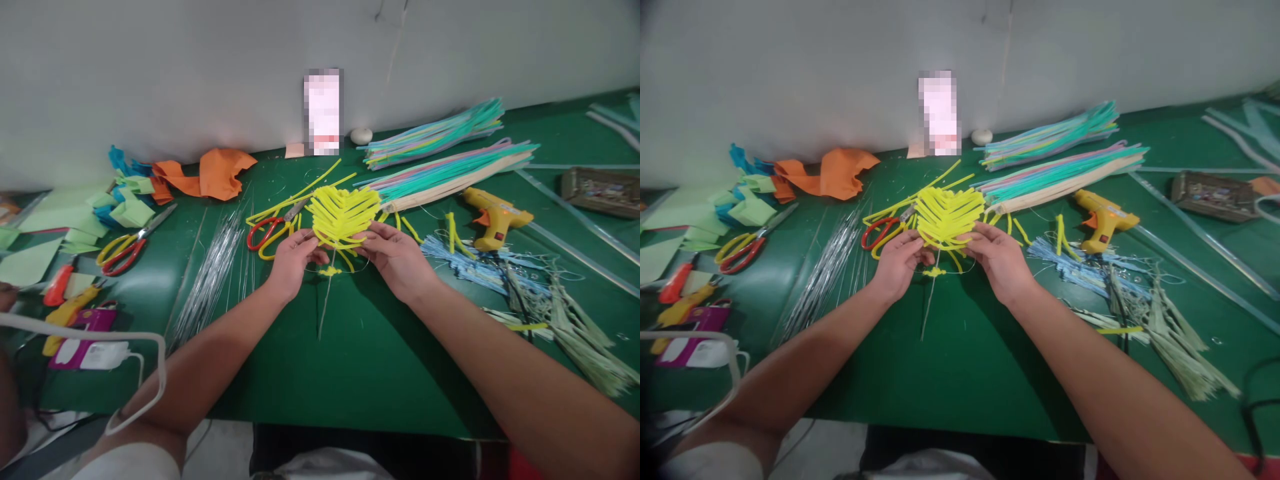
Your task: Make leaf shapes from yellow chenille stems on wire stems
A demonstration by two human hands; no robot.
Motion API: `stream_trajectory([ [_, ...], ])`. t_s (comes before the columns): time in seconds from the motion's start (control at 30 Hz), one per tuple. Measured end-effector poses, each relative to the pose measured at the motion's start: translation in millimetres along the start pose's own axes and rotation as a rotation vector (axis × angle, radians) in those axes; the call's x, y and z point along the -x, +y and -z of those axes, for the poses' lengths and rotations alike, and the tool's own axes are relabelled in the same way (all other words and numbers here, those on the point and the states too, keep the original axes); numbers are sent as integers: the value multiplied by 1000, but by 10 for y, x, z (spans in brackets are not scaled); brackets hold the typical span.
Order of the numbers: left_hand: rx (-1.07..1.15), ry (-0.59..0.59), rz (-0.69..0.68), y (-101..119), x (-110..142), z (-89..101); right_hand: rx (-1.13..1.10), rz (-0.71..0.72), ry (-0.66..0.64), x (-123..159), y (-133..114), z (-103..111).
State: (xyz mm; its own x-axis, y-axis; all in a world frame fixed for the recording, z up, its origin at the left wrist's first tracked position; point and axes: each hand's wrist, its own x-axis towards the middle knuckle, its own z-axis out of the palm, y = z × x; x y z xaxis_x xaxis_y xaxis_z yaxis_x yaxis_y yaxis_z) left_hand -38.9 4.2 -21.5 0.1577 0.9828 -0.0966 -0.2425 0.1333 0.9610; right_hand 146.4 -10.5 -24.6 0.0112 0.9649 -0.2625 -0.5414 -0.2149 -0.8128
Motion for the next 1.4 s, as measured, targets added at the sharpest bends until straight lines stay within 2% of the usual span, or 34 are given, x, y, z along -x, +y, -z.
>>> stream_trajectory([
  [0.17, -6, -1, 3, 14, 8, -9, 51, 32, -9, -36, 38, 24],
  [0.47, -18, -39, 5, -17, 0, 16, 242, 269, 69, -50, 115, 20],
  [0.63, -25, -49, 0, -25, -5, 28, 296, 297, 72, -57, 107, 25],
  [0.77, -43, -57, 5, -28, -9, 26, 455, 309, 112, -23, 82, 1],
  [0.9, -45, -57, 14, -30, -6, 18, 544, 397, 177, 42, 61, -38],
  [1.0, -53, -57, 10, -33, -4, 21, 752, 475, 205, 62, 49, -28],
  [1.13, -71, -66, 2, -36, -5, 32, 1038, 568, 138, 37, 38, 27],
  [1.3, -76, -64, -4, -30, 0, 28, 1334, 819, 61, 20, 0, 42],
  [1.4, -114, -69, -24, -31, 7, 22, 1527, 980, 63, 27, -38, 26],
])
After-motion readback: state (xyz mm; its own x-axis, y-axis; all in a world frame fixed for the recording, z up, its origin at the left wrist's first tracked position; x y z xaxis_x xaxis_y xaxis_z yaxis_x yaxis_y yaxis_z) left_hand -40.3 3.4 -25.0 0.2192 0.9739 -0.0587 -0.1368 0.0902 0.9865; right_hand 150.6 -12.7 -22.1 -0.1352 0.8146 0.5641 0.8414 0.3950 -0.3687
